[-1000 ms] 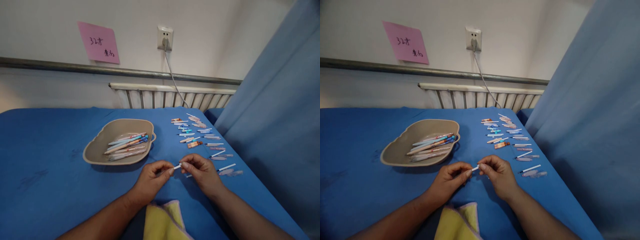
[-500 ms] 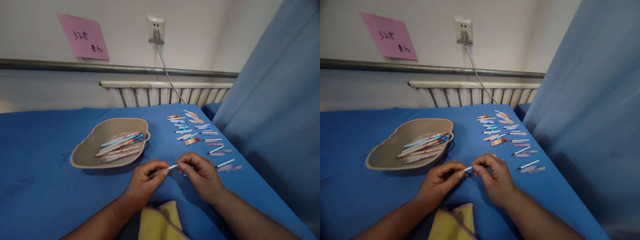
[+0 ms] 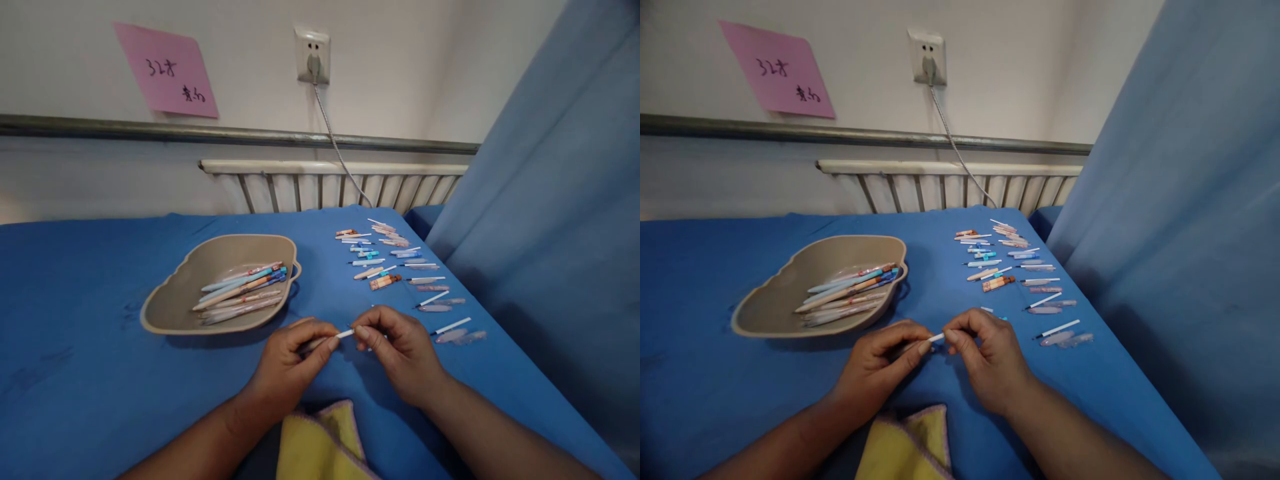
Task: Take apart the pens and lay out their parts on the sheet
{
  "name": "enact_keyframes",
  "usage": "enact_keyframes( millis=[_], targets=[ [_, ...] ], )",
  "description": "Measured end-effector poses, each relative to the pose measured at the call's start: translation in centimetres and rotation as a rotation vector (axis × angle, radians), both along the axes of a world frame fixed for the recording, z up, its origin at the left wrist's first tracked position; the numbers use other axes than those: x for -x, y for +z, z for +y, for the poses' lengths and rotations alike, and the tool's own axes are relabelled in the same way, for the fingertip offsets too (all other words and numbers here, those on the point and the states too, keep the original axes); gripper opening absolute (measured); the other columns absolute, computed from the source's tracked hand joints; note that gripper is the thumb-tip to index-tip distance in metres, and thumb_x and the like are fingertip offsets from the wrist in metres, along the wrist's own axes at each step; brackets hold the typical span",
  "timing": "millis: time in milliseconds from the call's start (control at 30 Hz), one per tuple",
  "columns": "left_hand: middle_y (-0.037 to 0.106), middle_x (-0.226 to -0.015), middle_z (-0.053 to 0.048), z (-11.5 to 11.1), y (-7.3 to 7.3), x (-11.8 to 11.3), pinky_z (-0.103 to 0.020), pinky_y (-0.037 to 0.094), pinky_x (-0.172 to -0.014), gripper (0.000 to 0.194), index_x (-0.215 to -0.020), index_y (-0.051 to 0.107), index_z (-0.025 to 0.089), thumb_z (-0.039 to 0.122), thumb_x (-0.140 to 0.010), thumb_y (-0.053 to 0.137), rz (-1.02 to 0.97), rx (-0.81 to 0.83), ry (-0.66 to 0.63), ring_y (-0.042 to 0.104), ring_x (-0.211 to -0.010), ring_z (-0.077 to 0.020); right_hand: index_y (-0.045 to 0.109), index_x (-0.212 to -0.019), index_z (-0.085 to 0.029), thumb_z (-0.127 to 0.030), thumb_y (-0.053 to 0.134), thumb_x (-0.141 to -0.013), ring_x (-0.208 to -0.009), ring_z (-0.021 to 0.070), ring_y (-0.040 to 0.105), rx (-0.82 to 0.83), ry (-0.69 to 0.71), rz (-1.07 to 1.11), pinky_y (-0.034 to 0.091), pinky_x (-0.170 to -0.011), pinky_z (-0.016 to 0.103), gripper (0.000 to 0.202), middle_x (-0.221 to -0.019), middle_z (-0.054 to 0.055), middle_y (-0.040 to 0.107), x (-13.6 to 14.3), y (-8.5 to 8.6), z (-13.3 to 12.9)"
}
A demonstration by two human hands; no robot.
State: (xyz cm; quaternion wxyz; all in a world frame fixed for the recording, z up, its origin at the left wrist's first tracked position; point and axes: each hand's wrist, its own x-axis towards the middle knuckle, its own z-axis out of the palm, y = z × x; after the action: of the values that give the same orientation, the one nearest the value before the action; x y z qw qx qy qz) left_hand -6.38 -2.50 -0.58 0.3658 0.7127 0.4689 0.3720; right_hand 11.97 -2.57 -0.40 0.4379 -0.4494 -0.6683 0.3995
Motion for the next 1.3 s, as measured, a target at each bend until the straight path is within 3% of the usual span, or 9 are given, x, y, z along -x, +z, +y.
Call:
enact_keyframes(
  millis=[167,667,900,1067,1167,1300],
  targets=[
    [0.063,-0.069,-0.003,-0.2,0.1,-0.1,-0.021,0.042,-0.059,0.019,-0.078,0.069,0.017,0.029,-0.08,0.055,0.001,0.006,0.008,0.055,-0.064,-0.0132,0.059,-0.077,-0.018,-0.035,0.055,-0.081,-0.061,0.0127,0.06,0.222,0.019,0.214,0.046,-0.062,0.025,0.018,-0.066,0.001,0.064,0.6,-0.5,0.0],
    [0.059,-0.065,-0.001,-0.5,0.4,-0.3,-0.021,0.039,-0.058,0.018,-0.077,0.068,0.019,0.027,-0.082,0.052,0.101,-0.056,0.011,0.053,-0.062,-0.012,0.058,-0.076,-0.019,-0.033,0.051,-0.085,-0.063,0.0135,0.059,0.085,-0.012,0.044,0.045,-0.063,0.025,0.018,-0.065,0.001,0.065,0.5,-1.0,-0.2],
    [0.062,-0.068,-0.002,-0.6,0.2,-0.3,-0.021,0.04,-0.06,0.018,-0.077,0.069,0.018,0.026,-0.081,0.053,0.037,0.001,0.01,0.055,-0.064,-0.0125,0.056,-0.075,-0.018,-0.037,0.054,-0.083,-0.062,0.0128,0.059,0.223,0.007,0.199,0.045,-0.063,0.025,0.021,-0.064,0.0,0.064,1.0,-0.8,-0.4],
    [0.063,-0.068,-0.001,-0.5,-0.1,-0.6,-0.021,0.042,-0.061,0.017,-0.075,0.068,0.016,0.029,-0.078,0.056,-0.083,0.125,0.039,0.056,-0.066,-0.013,0.055,-0.075,-0.017,-0.038,0.053,-0.082,-0.06,0.0121,0.057,0.225,-0.009,0.228,0.044,-0.061,0.024,0.022,-0.064,0.0,0.061,0.7,-0.9,0.2],
    [0.059,-0.062,0.001,-0.3,-0.2,-0.7,-0.02,0.041,-0.054,0.017,-0.074,0.065,0.015,0.03,-0.076,0.058,-0.177,0.221,0.099,0.051,-0.056,-0.0103,0.054,-0.075,-0.017,-0.036,0.05,-0.084,-0.059,0.0119,0.054,0.179,-0.021,0.114,0.042,-0.059,0.023,0.021,-0.064,0.0,0.058,0.1,-1.1,0.8],
    [0.056,-0.06,0.002,0.1,-0.1,-0.5,-0.019,0.038,-0.049,0.018,-0.076,0.062,0.014,0.031,-0.077,0.057,-0.234,0.289,0.144,0.047,-0.049,-0.008,0.056,-0.076,-0.018,-0.024,0.049,-0.084,-0.067,0.013,0.054,-0.007,0.098,-0.333,0.04,-0.063,0.024,0.012,-0.072,0.001,0.06,-0.2,-1.3,0.7]
  ],
)
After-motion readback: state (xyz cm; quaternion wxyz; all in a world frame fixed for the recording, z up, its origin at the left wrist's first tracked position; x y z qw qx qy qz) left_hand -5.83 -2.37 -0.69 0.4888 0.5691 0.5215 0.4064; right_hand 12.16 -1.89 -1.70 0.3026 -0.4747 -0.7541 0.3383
